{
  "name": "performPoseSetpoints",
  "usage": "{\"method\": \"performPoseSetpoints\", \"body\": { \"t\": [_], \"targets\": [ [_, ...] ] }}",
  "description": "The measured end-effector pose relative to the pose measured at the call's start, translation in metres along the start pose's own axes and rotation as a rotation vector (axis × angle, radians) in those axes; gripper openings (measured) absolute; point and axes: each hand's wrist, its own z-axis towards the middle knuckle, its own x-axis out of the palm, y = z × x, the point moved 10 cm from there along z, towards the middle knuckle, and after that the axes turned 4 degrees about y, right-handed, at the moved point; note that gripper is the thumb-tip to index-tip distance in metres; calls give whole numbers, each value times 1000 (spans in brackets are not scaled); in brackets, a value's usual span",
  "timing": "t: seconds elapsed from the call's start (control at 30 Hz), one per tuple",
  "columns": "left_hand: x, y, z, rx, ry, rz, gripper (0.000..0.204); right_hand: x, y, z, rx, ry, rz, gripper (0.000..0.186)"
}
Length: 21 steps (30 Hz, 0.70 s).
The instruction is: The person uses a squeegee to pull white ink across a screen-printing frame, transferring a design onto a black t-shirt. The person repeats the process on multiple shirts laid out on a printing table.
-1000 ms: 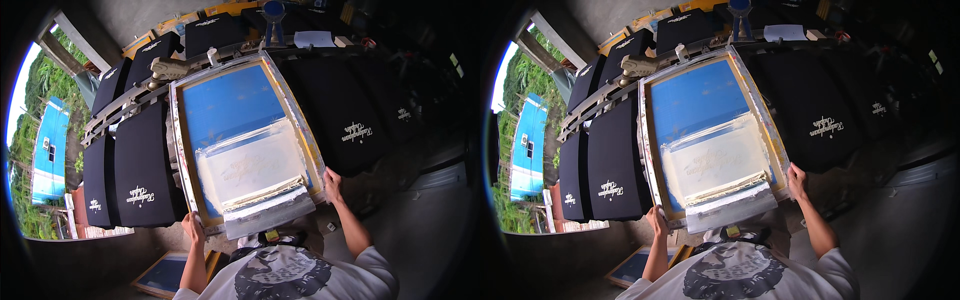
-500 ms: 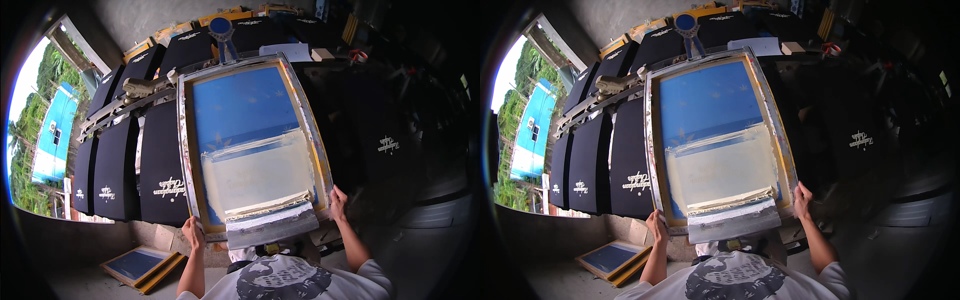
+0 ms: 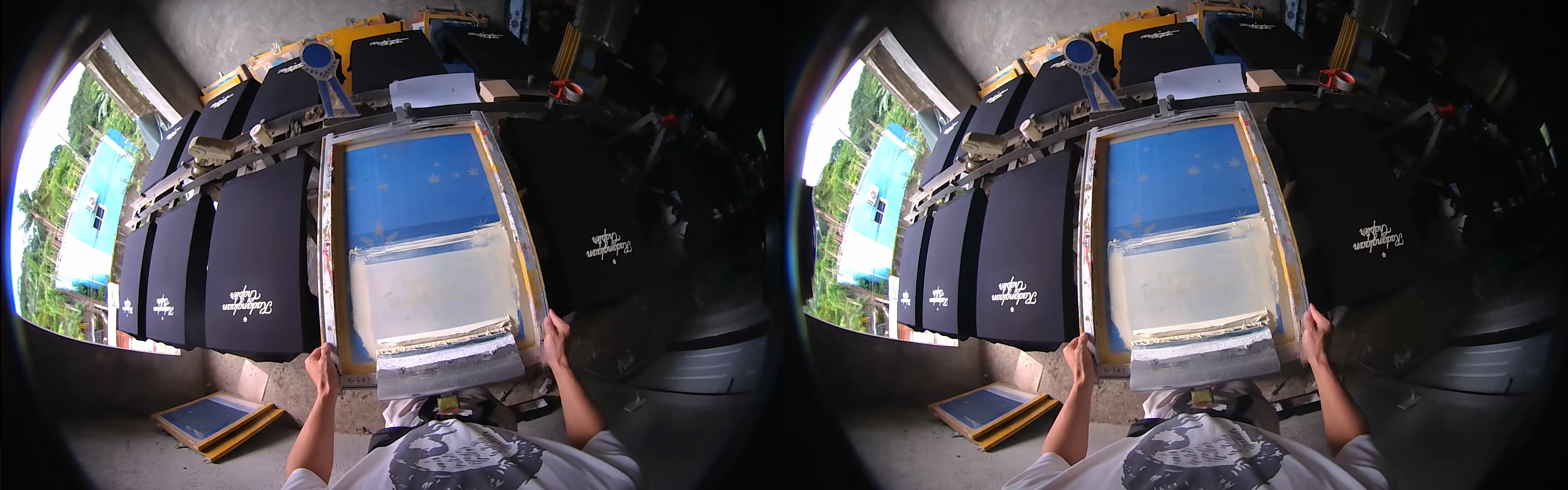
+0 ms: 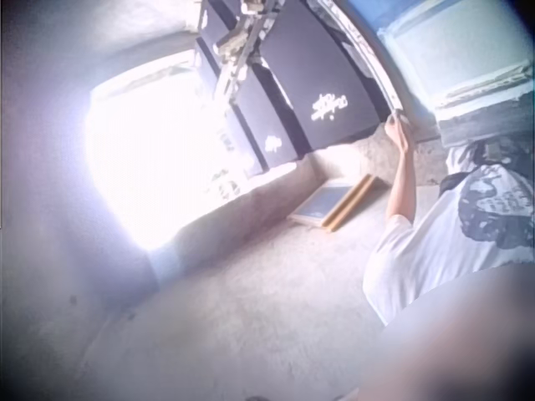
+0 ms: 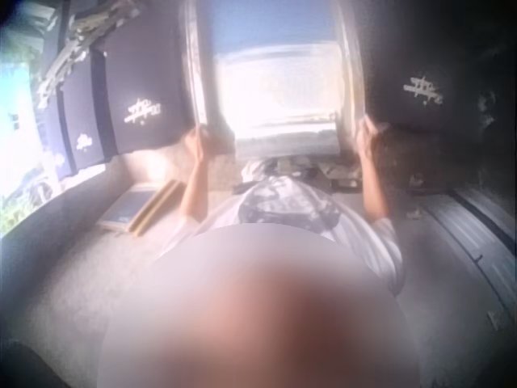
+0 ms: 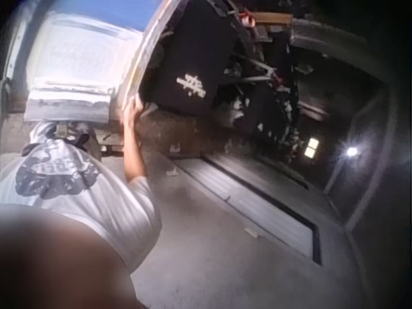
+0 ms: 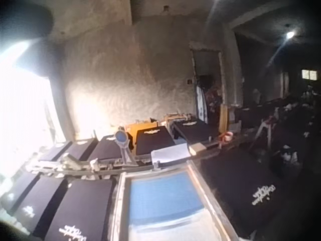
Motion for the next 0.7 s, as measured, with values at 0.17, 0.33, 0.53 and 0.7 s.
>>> {"method": "performPoseSetpoints", "body": {
  "t": [0.17, 0.33, 0.53, 0.7],
  "targets": [
    [1, -11, 6, 35, 28, 95, 40, 7, 4, 7, -14, 45, 52, 39],
    [8, -11, 20, 68, 107, 202, 44, 8, 12, 15, -65, 68, 121, 39],
    [19, -8, 29, 48, 197, 189, 45, 3, 15, 26, -94, 62, 59, 37],
    [21, -5, 33, 63, 188, 218, 46, 8, 0, 32, -80, 60, 41, 35]
  ]
}}
